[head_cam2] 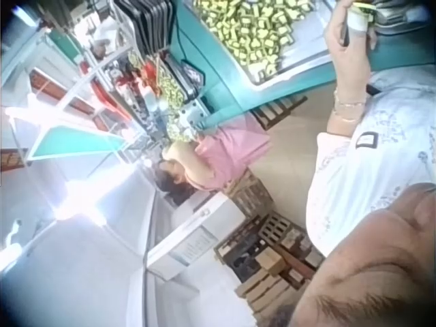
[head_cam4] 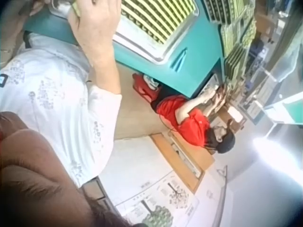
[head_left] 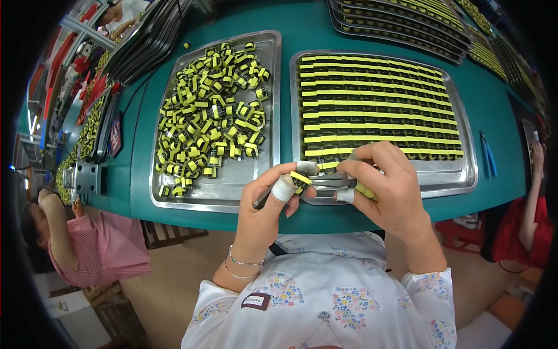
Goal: The person assembles electronic components and plastic parts using a handheld assembly tool at a factory workbench.
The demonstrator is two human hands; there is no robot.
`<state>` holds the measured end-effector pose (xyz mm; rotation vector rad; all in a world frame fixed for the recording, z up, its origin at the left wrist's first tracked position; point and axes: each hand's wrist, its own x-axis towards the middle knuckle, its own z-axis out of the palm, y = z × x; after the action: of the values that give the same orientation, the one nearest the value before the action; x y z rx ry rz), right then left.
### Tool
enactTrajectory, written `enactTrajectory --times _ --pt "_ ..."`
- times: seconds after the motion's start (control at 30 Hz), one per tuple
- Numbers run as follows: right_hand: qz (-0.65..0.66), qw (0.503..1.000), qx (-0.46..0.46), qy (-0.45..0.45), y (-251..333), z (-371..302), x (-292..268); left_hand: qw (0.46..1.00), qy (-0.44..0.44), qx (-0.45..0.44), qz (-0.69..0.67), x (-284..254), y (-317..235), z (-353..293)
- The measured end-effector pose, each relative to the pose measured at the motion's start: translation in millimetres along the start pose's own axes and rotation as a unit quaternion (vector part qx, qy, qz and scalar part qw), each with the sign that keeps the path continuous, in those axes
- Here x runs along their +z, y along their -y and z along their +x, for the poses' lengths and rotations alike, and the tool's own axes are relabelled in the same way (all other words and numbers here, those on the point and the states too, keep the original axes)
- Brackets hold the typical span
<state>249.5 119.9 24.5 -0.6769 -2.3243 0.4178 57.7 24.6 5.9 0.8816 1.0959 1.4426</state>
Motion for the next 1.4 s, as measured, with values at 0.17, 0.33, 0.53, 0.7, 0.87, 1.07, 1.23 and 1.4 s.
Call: enactTrajectory --times 0.17,0.33,0.53,0.7,0.87,1.07,1.23,1.4 --pt "-0.041 0.998 -0.038 -0.001 0 3 -6 0.999 0.014 0.009 0.029 -1 2 -2" --pt "-0.089 0.990 -0.104 0.017 -5 6 -14 0.998 0.039 -0.016 0.041 -1 0 -2" --pt "-0.107 0.980 -0.164 0.037 -9 9 -23 0.996 0.057 0.011 0.066 1 -1 -3" --pt "-0.118 0.976 -0.183 0.022 -10 10 -26 0.992 0.109 -0.035 0.043 -2 -9 -1" --pt "-0.125 0.973 -0.192 0.009 -9 9 -24 0.993 0.103 -0.022 0.058 -5 -6 -3" --pt "-0.164 0.967 -0.193 0.028 -6 8 -27 0.994 0.094 -0.023 0.048 -4 -4 -3" --pt "-0.175 0.964 -0.200 0.017 -5 9 -27 0.994 0.098 -0.023 0.052 -4 -4 -3" --pt "-0.113 0.986 -0.125 0.006 -7 5 -22 0.998 0.051 -0.021 0.036 -6 1 -1"
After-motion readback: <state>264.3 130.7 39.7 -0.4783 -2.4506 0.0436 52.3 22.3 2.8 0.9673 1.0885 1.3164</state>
